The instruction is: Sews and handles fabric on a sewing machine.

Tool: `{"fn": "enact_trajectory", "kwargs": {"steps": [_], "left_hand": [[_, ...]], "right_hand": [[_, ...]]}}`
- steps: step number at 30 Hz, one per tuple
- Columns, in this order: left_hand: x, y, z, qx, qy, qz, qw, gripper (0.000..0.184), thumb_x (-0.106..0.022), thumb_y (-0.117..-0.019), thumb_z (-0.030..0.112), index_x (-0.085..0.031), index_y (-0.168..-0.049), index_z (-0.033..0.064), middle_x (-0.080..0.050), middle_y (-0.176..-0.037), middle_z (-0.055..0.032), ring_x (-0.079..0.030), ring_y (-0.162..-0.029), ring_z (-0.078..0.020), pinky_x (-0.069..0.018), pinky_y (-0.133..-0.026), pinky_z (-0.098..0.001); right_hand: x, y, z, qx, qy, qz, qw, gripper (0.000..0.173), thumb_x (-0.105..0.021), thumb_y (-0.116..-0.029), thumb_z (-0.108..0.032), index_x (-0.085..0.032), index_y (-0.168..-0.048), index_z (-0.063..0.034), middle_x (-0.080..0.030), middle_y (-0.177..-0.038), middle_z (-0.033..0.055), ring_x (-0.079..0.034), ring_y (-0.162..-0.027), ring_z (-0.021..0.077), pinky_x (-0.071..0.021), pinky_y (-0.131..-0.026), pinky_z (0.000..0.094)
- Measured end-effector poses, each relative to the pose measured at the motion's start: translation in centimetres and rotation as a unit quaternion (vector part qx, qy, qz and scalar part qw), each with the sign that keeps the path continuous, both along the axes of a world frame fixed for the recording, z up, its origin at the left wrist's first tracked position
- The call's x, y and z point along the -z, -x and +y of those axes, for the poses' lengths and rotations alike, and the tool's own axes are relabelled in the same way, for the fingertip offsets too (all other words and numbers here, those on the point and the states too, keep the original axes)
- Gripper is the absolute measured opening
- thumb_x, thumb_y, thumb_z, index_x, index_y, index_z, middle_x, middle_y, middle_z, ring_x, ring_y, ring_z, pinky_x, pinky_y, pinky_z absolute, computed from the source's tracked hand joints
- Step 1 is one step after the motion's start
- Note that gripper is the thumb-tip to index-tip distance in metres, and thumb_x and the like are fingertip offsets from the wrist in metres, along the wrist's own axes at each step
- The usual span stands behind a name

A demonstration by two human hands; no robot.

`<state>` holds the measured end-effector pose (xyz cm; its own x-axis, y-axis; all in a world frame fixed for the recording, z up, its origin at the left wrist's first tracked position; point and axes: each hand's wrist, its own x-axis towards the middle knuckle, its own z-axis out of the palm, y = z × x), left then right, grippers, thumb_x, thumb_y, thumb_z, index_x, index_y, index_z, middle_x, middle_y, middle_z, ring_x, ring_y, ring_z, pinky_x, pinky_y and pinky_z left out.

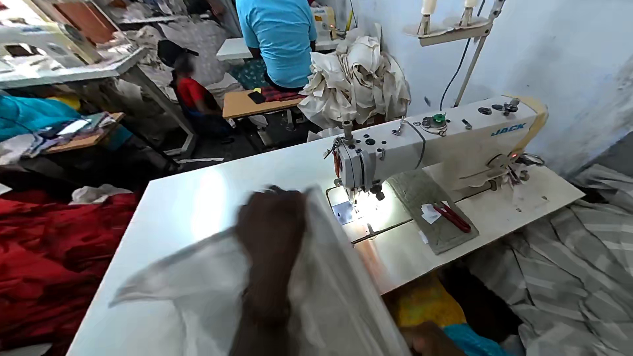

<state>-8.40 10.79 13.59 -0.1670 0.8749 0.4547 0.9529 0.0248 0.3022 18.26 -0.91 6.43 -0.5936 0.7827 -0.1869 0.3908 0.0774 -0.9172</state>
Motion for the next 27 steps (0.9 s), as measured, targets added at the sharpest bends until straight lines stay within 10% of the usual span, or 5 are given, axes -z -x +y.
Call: {"fn": "enact_trajectory", "kwargs": {"steps": [3, 6, 9, 17, 27], "left_hand": [[9.2, -1.1, 5.0, 0.009, 0.161, -0.070, 0.984, 0.027, -0.065, -0.1010, 0.029, -0.077, -0.108, 0.0069, -0.070, -0.114, -0.0223, -0.064, -0.112, -0.0458, -0.0486, -0.092, -0.0668], [14.1, -2.3, 5.2, -0.002, 0.083, -0.129, 0.988, 0.018, -0.076, -0.0933, 0.026, -0.081, -0.098, 0.0086, -0.072, -0.102, -0.0188, -0.065, -0.100, -0.0415, -0.0456, -0.087, -0.0631], [15.1, -2.3, 5.1, 0.009, 0.027, -0.125, 0.992, 0.015, -0.078, -0.0912, 0.023, -0.081, -0.094, 0.0084, -0.071, -0.097, -0.0179, -0.065, -0.093, -0.0409, -0.0455, -0.082, -0.0624], [15.0, -0.1, 6.0, -0.007, 0.022, -0.145, 0.989, 0.019, -0.081, -0.0880, 0.021, -0.075, -0.098, 0.0063, -0.070, -0.095, -0.0151, -0.064, -0.085, -0.0362, -0.0446, -0.083, -0.0606], [14.0, 0.5, 4.2, 0.007, 0.098, -0.080, 0.992, 0.023, -0.068, -0.0908, 0.032, -0.081, -0.109, 0.0261, -0.061, -0.145, -0.0085, -0.043, -0.142, -0.0440, -0.0213, -0.110, -0.0739]], "right_hand": [[5.1, -2.5, 2.5, 0.068, 0.094, -0.181, 0.977, 0.031, -0.069, -0.0957, -0.027, -0.071, -0.102, 0.0031, -0.071, -0.089, 0.0199, -0.070, -0.085, 0.0334, -0.0545, -0.080, 0.0548], [5.5, -3.3, 2.7, 0.132, -0.098, -0.271, 0.948, 0.036, -0.070, -0.0955, -0.033, -0.073, -0.115, -0.0030, -0.073, -0.109, 0.0179, -0.069, -0.105, 0.0379, -0.0531, -0.093, 0.0602], [5.9, -0.4, 5.3, 0.210, -0.407, -0.141, 0.878, 0.024, -0.066, -0.0976, -0.033, -0.076, -0.107, -0.0131, -0.074, -0.105, 0.0063, -0.070, -0.099, 0.0219, -0.0581, -0.084, 0.0388], [9.9, 9.4, 10.6, 0.178, -0.449, -0.148, 0.863, 0.024, -0.066, -0.0955, -0.029, -0.077, -0.099, -0.0082, -0.071, -0.091, 0.0066, -0.071, -0.082, 0.0202, -0.0603, -0.066, 0.0308], [7.0, 8.7, 10.6, 0.173, -0.466, -0.227, 0.837, 0.025, -0.070, -0.0811, 0.000, -0.076, -0.105, -0.0050, -0.068, -0.092, 0.0128, -0.069, -0.082, 0.0275, -0.0602, -0.064, 0.0340]]}}
